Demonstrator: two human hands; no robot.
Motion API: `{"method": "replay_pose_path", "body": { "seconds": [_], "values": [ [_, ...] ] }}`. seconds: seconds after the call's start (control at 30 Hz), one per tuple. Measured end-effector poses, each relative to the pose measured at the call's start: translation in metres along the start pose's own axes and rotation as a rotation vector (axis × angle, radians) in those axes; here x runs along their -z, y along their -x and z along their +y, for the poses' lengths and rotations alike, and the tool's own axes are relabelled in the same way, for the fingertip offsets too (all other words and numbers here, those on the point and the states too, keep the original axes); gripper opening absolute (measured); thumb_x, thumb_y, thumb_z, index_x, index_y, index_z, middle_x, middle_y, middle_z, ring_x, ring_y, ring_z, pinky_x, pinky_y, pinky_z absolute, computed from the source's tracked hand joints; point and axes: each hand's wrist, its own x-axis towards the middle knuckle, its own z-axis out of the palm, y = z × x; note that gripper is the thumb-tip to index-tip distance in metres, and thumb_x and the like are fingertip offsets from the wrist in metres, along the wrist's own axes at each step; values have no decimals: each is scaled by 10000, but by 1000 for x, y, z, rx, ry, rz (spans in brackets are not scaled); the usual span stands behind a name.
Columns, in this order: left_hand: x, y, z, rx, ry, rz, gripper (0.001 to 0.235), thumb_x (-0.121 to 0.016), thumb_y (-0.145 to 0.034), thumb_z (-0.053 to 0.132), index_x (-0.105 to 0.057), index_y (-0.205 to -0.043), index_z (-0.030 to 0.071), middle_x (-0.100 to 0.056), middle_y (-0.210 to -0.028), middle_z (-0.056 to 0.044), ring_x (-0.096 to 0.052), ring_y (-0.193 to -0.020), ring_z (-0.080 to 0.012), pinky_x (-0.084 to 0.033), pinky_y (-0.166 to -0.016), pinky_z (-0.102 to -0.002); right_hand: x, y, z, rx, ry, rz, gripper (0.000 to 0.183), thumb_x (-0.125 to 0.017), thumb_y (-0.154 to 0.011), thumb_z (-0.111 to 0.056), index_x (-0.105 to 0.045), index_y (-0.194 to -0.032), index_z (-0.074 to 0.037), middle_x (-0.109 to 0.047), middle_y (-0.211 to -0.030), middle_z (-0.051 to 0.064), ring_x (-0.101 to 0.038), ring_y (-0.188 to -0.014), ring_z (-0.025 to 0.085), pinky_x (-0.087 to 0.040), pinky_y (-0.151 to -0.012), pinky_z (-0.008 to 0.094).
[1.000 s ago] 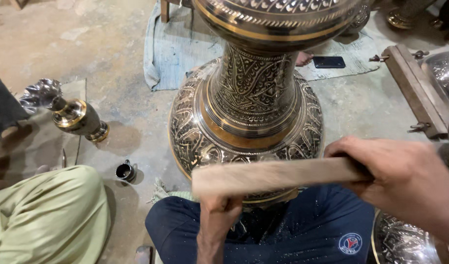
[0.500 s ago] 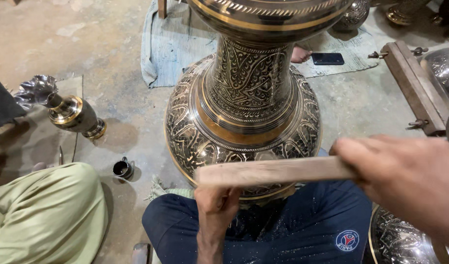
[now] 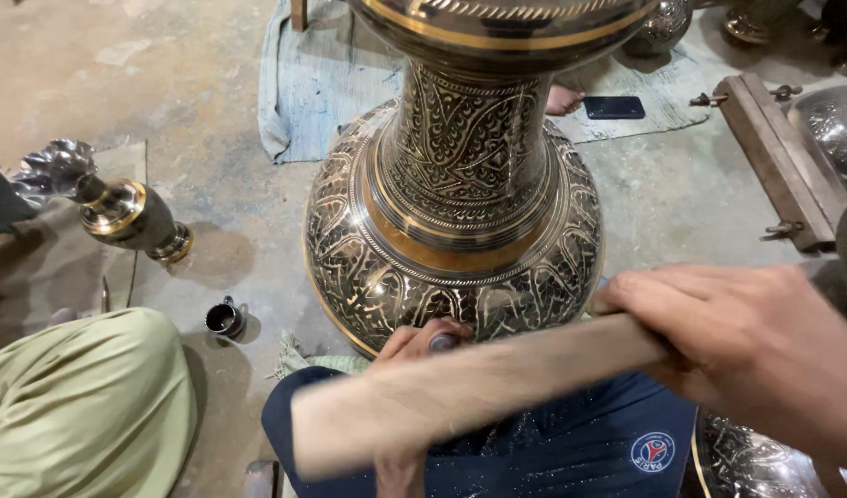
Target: The person uses a chisel and wooden mallet to engrave decorative patterns into a large brass vase. They repeatedly tap the chisel along the surface to create intricate designs while seated on the floor.
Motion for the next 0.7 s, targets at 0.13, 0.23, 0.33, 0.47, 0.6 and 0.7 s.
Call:
{"method": "replay_pose_path", "body": {
  "seconds": [0.13, 0.23, 0.33, 0.47, 0.6, 0.7],
  "values": [
    [6, -2, 10, -99, 110, 136, 222, -753, -851, 17, -744, -1069, 61, -803, -1003, -26, -734, -859, -118, -601, -742, -277, -10, 3, 1, -37, -14, -59, 292, -745, -790, -358, -676, -1049, -243, -769, -866, -68, -733, -730, 118, -561, -538, 307],
    [4, -2, 16, -88, 114, 122, 299, -794, -772, 11, -749, -1063, 56, -800, -1041, -52, -712, -893, -183, -590, -810, -321, -15, 6, 5, 5, 27, -36, 250, -728, -810, -321, -680, -1021, -197, -773, -857, -40, -739, -727, 129, -567, -516, 298],
    [-1, -1, 11, -123, 191, 213, 221, -746, -871, 20, -742, -1091, 43, -785, -1075, -54, -741, -966, -179, -600, -851, -303, -18, 5, 7, 29, -27, -32, 175, -710, -836, -313, -686, -981, -218, -775, -812, -59, -728, -651, 103, -572, -508, 289],
    [-13, 12, -2, -89, 129, 223, 271, -755, -873, 7, -737, -1143, 21, -801, -1064, -63, -757, -923, -186, -617, -811, -284, -17, 4, 4, 5, 99, -104, 254, -700, -871, -340, -693, -1092, -215, -779, -850, 6, -727, -637, 147, -554, -446, 305],
    [-21, 18, -10, -5, 11, 181, 438, -826, -725, 49, -711, -1146, 18, -797, -1070, -96, -742, -913, -222, -608, -803, -331, -11, -4, -2, 59, -12, -116, 220, -635, -887, -355, -642, -1054, -212, -751, -808, -53, -719, -645, 86, -581, -538, 270],
    [-28, 14, -9, -355, 581, 363, 292, -729, -998, -48, -691, -1265, 65, -741, -1166, -52, -753, -1007, -170, -678, -943, -336, -4, -7, -6, -41, 154, -359, 265, -593, -901, -381, -617, -1123, -237, -727, -830, -71, -731, -728, 85, -599, -601, 276]
  ]
}}
